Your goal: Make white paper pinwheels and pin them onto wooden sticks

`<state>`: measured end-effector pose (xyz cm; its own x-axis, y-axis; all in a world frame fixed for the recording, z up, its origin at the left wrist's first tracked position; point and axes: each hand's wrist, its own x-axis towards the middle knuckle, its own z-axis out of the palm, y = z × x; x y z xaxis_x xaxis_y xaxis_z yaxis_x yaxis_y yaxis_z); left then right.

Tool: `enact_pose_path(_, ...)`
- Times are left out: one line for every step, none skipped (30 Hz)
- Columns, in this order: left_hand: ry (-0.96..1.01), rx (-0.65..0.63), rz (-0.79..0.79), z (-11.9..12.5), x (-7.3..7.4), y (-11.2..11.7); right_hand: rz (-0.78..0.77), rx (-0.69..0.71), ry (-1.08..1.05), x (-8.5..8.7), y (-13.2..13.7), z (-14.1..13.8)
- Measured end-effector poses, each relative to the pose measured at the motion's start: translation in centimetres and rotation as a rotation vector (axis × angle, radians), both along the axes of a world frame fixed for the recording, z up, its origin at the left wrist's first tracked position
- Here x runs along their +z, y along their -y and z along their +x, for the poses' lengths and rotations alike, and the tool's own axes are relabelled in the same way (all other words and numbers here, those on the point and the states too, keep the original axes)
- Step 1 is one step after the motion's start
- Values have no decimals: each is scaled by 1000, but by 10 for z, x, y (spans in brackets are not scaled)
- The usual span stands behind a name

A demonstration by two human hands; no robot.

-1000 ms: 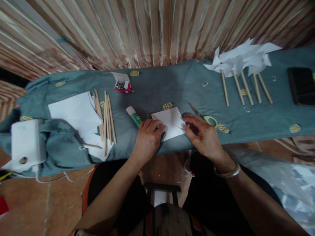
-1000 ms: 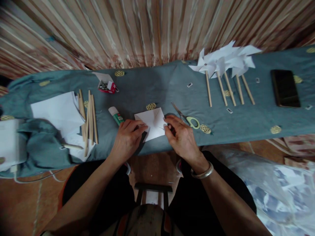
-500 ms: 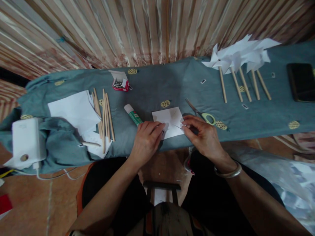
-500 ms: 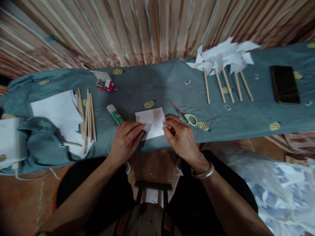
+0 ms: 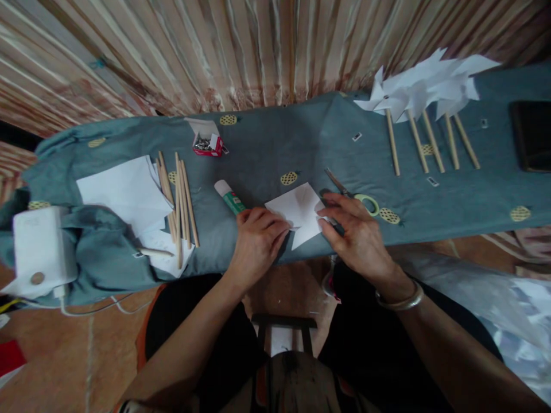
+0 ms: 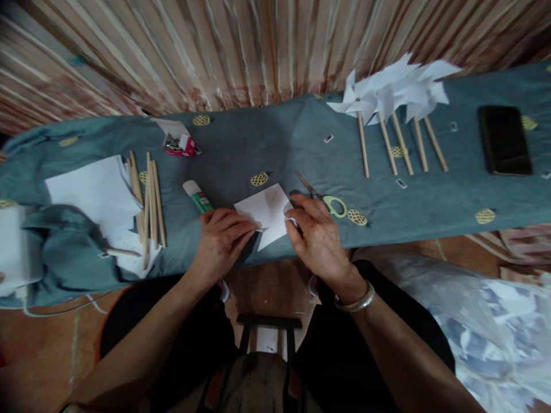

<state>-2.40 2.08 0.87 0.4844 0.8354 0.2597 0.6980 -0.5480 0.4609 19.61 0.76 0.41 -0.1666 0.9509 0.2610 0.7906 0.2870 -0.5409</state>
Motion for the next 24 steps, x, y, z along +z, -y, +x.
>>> enact_pose_path(1, -3, -4, 0, -1, 0, 3, 28, 21, 0, 0, -1)
enact_pose_path(0, -3, -10, 1, -1, 1, 1, 58, 33, -1, 1, -2)
enact_pose_path(0, -1, -15, 1, -2, 1, -1, 84, 39, -1, 1, -3)
enact_pose_path(0, -1, -18, 1, -3, 0, 0, 104, 42, -2, 2, -4)
enact_pose_path(0, 0, -19, 1, -3, 0, 3, 118, 43, -3, 2, -5)
enact_pose_path(0, 1, -20, 2, -4, 0, 8, 127, 44, -4, 2, -6)
enact_pose_path(-1, 5, -21, 2, -4, 0, 16, 131, 43, -4, 2, -6)
enact_pose_path(-4, 11, -22, 2, -4, -1, 21, 133, 44, -5, 2, -7)
enact_pose_path(-9, 18, -24, 3, -4, -1, 29, 133, 44, -5, 2, -8)
enact_pose_path(-14, 24, -24, 3, -4, -1, 35, 135, 45, -5, 2, -8)
enact_pose_path(-18, 29, -23, 3, -4, -2, 39, 138, 47, -5, 2, -8)
enact_pose_path(-19, 32, -20, 4, -4, -2, 42, 140, 50, -4, 2, -8)
enact_pose_path(-20, 33, -19, 4, -4, -2, 42, 140, 52, -4, 2, -8)
enact_pose_path(-20, 33, -18, 5, -4, -2, 39, 139, 48, -4, 2, -8)
enact_pose_path(-20, 33, -20, 5, -4, -2, 33, 138, 42, -3, 2, -9)
enact_pose_path(-20, 36, -23, 5, -5, -3, 26, 137, 34, -3, 2, -9)
enact_pose_path(-20, 39, -27, 6, -5, -3, 23, 136, 25, -3, 2, -9)
enact_pose_path(-19, 44, -31, 6, -5, -3, 23, 137, 20, -3, 3, -9)
enact_pose_path(-19, 48, -33, 6, -5, -3, 24, 141, 20, -3, 3, -9)
enact_pose_path(-19, 53, -33, 6, -6, -4, 27, 146, 26, -3, 3, -9)
enact_pose_path(-22, 58, -30, 6, -6, -4, 30, 147, 33, -3, 3, -9)
enact_pose_path(-24, 61, -26, 7, -6, -4, 31, 146, 39, -4, 3, -9)
enact_pose_path(-26, 63, -20, 7, -6, -4, 32, 143, 41, -4, 3, -10)
enact_pose_path(-29, 65, -15, 7, -6, -4, 30, 138, 39, -4, 3, -10)
